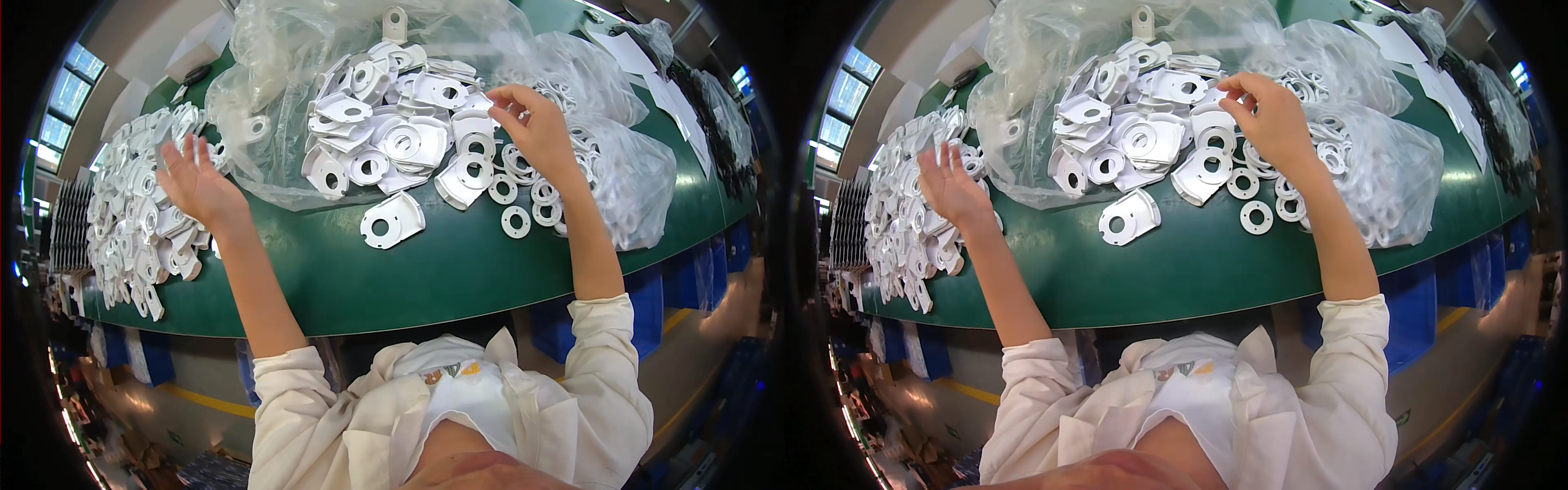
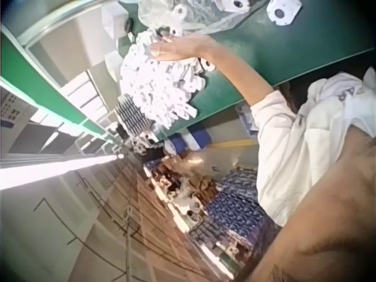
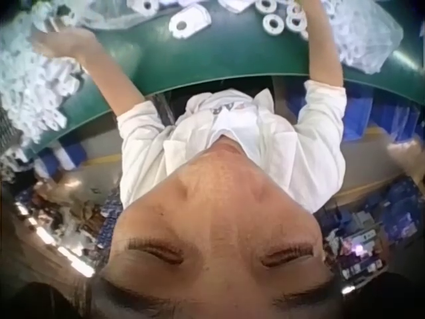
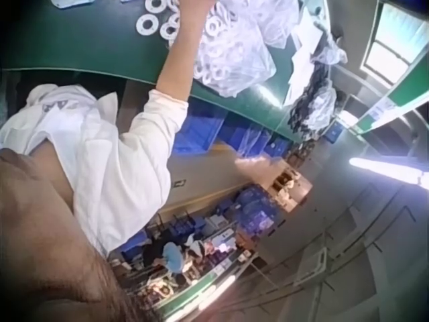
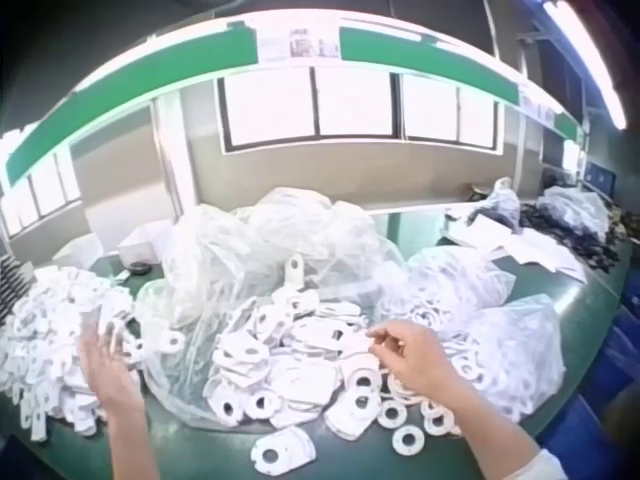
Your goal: Assembling small white plastic components at a production line workstation.
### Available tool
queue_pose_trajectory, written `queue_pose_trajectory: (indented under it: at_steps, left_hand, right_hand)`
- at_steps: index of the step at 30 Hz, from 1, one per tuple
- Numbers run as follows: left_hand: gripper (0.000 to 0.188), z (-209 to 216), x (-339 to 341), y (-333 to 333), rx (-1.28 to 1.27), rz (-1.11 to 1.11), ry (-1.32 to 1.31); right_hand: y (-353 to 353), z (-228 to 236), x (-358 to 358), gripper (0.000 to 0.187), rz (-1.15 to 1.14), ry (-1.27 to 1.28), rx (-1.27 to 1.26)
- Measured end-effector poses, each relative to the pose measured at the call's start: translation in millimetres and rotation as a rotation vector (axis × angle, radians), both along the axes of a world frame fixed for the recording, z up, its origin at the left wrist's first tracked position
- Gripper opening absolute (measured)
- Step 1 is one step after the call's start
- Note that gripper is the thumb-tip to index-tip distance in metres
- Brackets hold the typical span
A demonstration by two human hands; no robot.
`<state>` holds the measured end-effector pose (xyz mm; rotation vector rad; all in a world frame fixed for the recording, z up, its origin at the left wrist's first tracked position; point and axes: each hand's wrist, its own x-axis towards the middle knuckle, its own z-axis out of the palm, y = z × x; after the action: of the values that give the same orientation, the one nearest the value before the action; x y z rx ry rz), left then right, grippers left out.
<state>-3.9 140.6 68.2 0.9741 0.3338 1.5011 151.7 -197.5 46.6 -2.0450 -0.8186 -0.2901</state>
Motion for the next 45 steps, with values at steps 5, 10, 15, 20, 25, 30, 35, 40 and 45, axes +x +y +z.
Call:
queue_pose_trajectory:
  at_steps: [5,10,15,20,25,30,35,40,45]
  left_hand:
    - [0.054,-5.0,8.5,-27.9,0.2,0.119,0.307]
    - [0.045,4.5,-4.0,-93.1,1.004,-1.103,1.153]
    - [0.043,-31.9,-16.8,-111.6,1.366,-0.92,1.221]
    - [0.028,-25.8,-9.6,-110.3,1.301,-0.933,1.224]
    - [0.017,-34.9,6.7,-111.3,0.851,-0.955,1.071]
    - [0.017,-47.9,12.0,-119.3,0.408,-1.105,0.948]
    - [0.03,-29.4,12.8,-123.1,-0.378,-1.548,0.697]
    - [0.034,-40.7,13.0,-125.0,-0.265,-1.448,0.68]
    - [0.031,-42.4,13.4,-121.6,0.232,-1.04,0.93]
  right_hand:
    - [-18.9,8.6,0.7,0.019,0.132,0.142,-0.409]
    - [-26.8,10.8,-14.1,0.039,0.225,0.345,-0.817]
    - [-18.2,15.2,-15.7,0.041,0.191,0.243,-0.949]
    - [-35.5,9.7,1.3,0.041,0.28,0.218,-0.677]
    - [-18.3,23.8,-5.8,0.043,0.272,0.262,-0.271]
    - [20.6,0.3,-34.1,0.048,0.533,0.285,0.164]
    - [33.3,-23.0,-46.0,0.048,0.656,0.032,0.094]
    - [36.6,-25.2,-49.4,0.046,0.562,-0.153,-0.01]
    - [17.3,-14.9,-17.0,0.031,0.273,-0.089,0.024]
